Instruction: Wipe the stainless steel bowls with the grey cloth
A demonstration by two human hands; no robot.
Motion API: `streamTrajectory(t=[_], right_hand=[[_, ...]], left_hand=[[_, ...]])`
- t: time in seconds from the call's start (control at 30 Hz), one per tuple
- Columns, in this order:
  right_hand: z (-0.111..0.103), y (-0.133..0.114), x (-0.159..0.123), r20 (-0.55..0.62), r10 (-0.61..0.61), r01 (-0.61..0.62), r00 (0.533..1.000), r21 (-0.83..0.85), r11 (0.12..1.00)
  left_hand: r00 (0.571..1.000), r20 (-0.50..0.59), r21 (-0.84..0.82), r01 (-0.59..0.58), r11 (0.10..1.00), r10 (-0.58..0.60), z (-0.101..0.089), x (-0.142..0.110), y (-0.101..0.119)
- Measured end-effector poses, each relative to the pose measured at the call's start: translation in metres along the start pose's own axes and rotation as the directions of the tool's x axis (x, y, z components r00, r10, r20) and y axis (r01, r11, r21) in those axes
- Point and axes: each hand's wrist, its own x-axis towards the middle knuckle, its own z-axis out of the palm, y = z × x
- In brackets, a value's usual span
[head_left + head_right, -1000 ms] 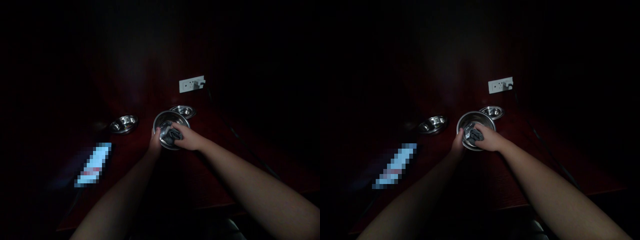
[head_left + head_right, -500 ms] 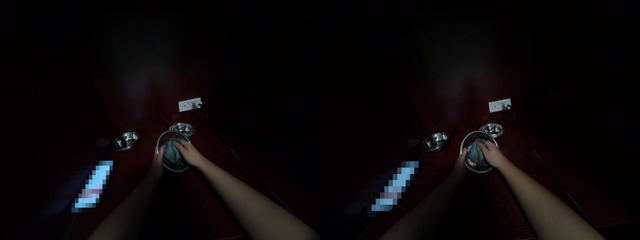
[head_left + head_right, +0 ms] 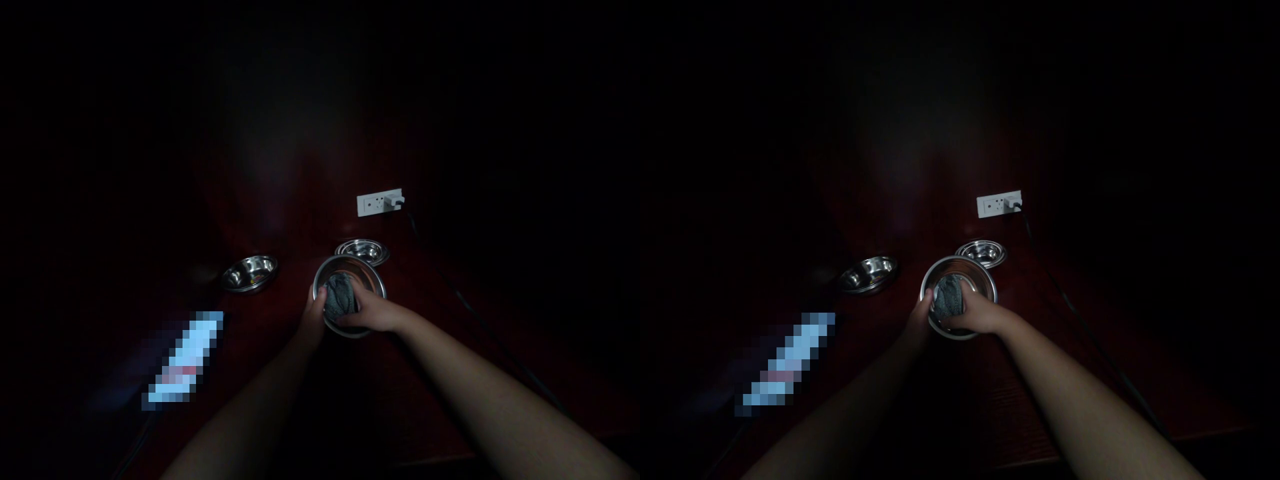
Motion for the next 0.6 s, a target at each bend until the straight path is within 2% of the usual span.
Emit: streamTrajectory(t=[0.13, 0.3, 0.47, 0.6], right_hand=[[-0.007, -0.002, -0.003, 0.073, 0.018, -0.012, 0.997, -0.079, 0.997], [-0.011, -0.004, -0.002, 0.065, 0.029, -0.023, 0.997, -0.091, 0.996], [-0.011, -0.001, 0.000, 0.018, 0.025, -0.024, 1.000, -0.068, 0.997], [-0.014, -0.004, 0.001, -0.004, -0.005, 0.005, 1.000, -0.027, 1.000]], left_hand=[[1.000, -0.005, -0.023, -0.014, 1.000, 0.014, 0.001, 0.001, -0.002], [0.999, 0.040, -0.031, -0.008, 0.999, 0.009, 0.000, 0.001, -0.002], [1.000, -0.008, 0.001, -0.010, 1.000, 0.010, -0.003, 0.003, -0.003], [1.000, 0.009, -0.031, -0.004, 1.000, 0.004, -0.006, 0.005, -0.005]])
